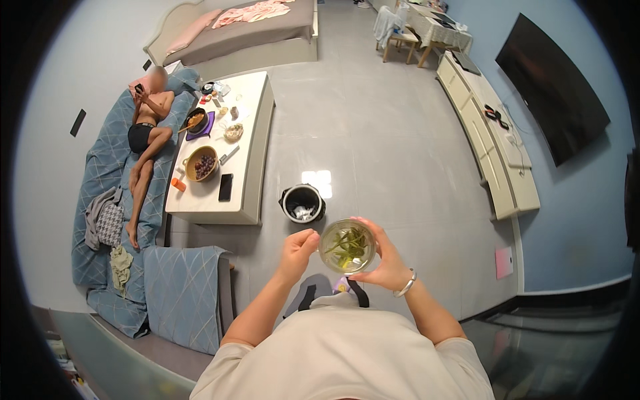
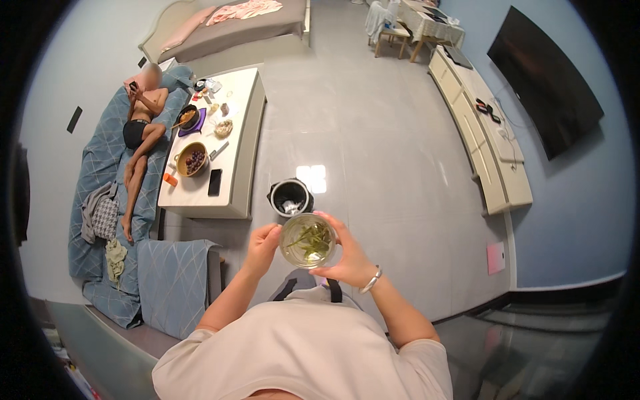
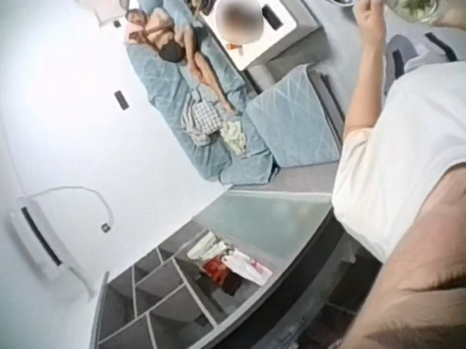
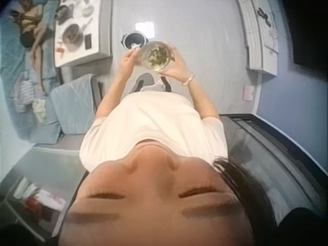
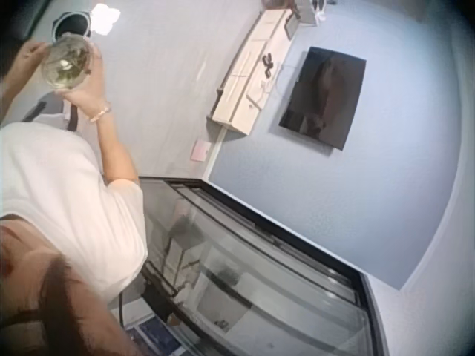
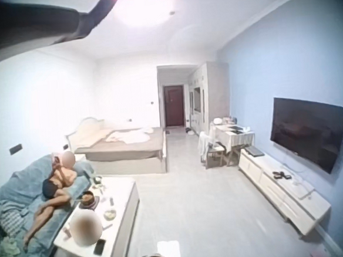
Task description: The person hand washes clothes in a green basin at a bathroom sink, rinsing and wringing them repeatedly. They also dry their hands with a tissue, walk to the living room to pick up a phone and a glass, pour hot water into the glass, and return to the bathroom to continue washing.
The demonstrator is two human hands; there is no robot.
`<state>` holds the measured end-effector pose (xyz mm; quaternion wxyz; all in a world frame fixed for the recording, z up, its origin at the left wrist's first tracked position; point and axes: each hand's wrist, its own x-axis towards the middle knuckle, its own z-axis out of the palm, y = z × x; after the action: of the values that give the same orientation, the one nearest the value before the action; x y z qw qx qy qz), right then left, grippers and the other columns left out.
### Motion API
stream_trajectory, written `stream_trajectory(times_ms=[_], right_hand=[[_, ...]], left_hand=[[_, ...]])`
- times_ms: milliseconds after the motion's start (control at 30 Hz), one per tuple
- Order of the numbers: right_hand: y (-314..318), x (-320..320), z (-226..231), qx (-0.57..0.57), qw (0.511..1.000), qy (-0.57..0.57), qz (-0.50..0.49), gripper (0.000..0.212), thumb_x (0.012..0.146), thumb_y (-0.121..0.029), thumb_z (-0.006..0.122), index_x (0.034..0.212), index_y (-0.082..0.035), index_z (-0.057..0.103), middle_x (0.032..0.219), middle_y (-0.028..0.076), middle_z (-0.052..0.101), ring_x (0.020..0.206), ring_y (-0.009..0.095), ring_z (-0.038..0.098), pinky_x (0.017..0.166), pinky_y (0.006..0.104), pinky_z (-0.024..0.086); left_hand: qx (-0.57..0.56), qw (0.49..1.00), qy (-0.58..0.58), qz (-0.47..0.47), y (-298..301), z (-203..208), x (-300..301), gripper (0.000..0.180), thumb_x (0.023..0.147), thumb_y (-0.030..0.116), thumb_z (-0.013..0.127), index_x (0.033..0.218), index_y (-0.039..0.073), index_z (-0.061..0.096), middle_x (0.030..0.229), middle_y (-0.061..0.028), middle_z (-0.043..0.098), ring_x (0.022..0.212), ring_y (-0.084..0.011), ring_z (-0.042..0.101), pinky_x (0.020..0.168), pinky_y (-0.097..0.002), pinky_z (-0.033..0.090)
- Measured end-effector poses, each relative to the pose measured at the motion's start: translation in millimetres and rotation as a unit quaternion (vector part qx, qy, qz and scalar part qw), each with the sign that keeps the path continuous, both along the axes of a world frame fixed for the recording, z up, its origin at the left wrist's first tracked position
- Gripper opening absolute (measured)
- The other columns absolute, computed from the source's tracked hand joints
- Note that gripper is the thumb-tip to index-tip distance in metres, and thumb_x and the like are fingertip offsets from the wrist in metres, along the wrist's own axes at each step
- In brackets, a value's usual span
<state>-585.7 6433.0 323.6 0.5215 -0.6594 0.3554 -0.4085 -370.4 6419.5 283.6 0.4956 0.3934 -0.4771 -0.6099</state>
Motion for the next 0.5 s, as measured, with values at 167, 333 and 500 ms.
stream_trajectory(times_ms=[167,333,500], right_hand=[[-150.8,-38.7,1.1,0.018,1.000,0.013,-0.003,0.100,0.058,-0.016,0.085,0.138,-0.013,0.026,0.139,0.006,0.034,0.128,0.022,0.035,0.103,0.0406,0.035],[-312.6,-71.5,-5.5,-0.011,1.000,0.005,-0.020,0.100,0.057,-0.017,0.085,0.138,-0.013,0.027,0.139,0.005,0.035,0.128,0.022,0.035,0.101,0.0404,0.037],[-467.4,-112.4,3.1,0.006,0.999,0.005,-0.045,0.101,0.057,-0.016,0.085,0.138,-0.008,0.025,0.138,0.009,0.035,0.128,0.022,0.035,0.105,0.0374,0.032]], left_hand=[[-0.003,1.000,-0.010,0.002,-153.4,-0.2,-37.5,0.036,0.092,0.023,0.052,0.063,0.007,0.039,0.063,0.0073,0.032,0.060,-0.0030,0.027,0.051,-0.0232,0.024],[-0.017,1.000,-0.020,-0.007,-320.5,-4.8,-72.4,0.038,0.092,0.022,0.053,0.061,0.007,0.035,0.061,0.0073,0.029,0.059,-0.0036,0.026,0.050,-0.0237,0.022],[-0.026,0.999,-0.020,-0.038,-487.2,3.1,-114.3,0.036,0.092,0.021,0.052,0.062,0.007,0.038,0.061,0.0077,0.030,0.060,-0.0039,0.026,0.051,-0.0232,0.023]])
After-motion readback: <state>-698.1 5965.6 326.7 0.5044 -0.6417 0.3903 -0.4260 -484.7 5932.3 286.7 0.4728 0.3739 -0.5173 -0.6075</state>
